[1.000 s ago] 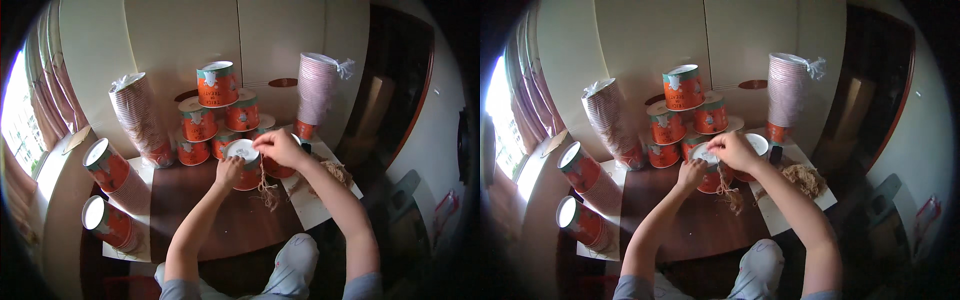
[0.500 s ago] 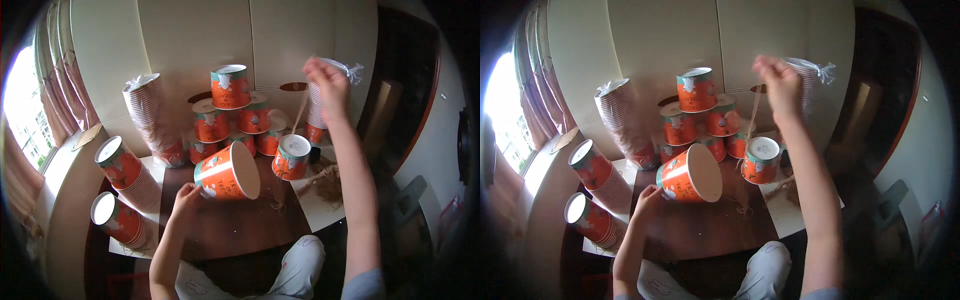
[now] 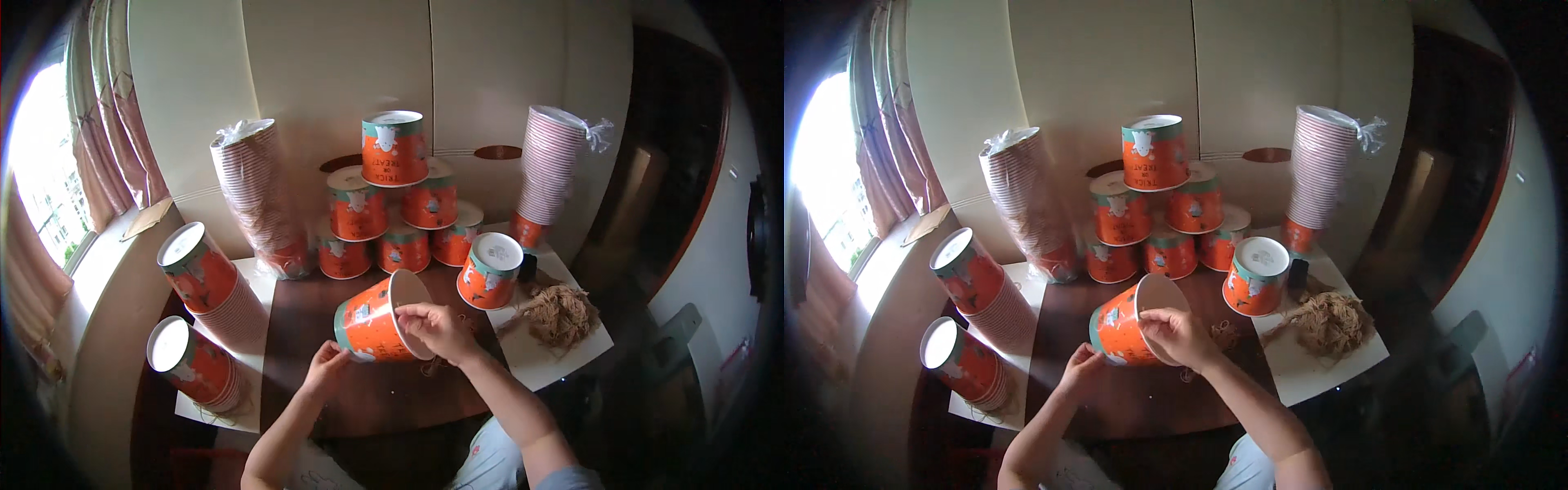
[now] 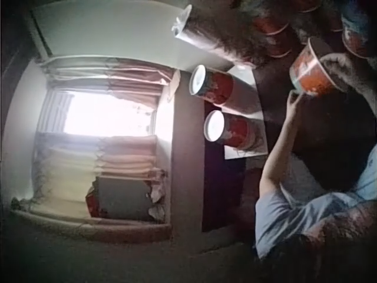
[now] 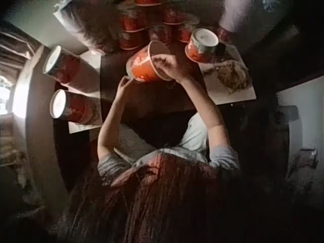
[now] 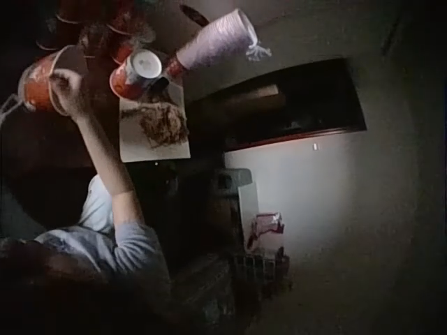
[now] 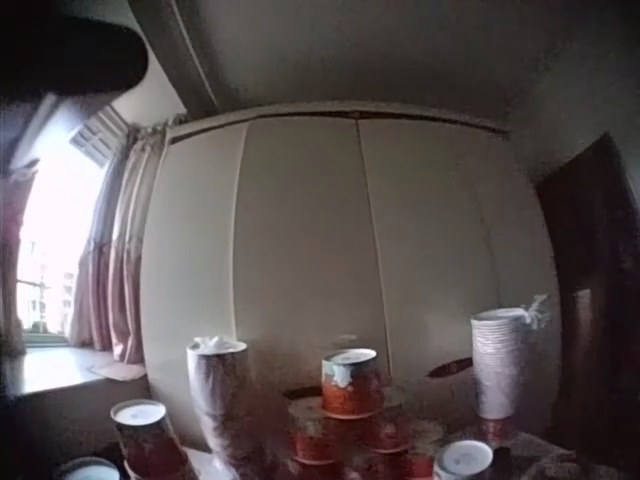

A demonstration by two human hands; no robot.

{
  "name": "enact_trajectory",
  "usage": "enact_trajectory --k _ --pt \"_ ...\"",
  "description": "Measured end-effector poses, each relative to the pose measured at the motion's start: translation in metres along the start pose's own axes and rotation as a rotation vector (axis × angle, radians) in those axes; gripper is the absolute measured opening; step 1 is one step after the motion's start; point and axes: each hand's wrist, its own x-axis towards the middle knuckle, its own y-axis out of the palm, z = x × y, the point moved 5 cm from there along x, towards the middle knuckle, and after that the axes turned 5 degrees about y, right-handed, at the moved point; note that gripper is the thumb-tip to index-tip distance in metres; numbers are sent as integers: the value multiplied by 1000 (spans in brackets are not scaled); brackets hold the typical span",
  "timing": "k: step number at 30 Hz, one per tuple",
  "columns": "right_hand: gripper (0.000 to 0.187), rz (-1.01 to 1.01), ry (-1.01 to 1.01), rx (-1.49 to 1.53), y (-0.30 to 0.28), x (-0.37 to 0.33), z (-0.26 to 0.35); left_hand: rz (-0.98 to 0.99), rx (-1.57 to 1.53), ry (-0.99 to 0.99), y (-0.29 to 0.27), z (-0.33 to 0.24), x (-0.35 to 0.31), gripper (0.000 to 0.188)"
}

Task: Looping and tying rubber bands onto large paper bowls for packaging or manufacturing.

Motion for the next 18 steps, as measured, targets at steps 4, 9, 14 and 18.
enact_trajectory --k 4,9,14,18 --pt "23 -60 65 -184 7 -2 -14 90 235 -6 5 3 -5 10" --pt "12 -199 -265 -718 24 -14 -18 -147 954 182 10 -28 -5 18" --pt "8 -37 -343 -948 68 -32 -38 -84 786 156 43 -36 -22 18" --pt "15 105 -380 -954 88 -41 -45 -103 742 67 40 -29 -27 18"
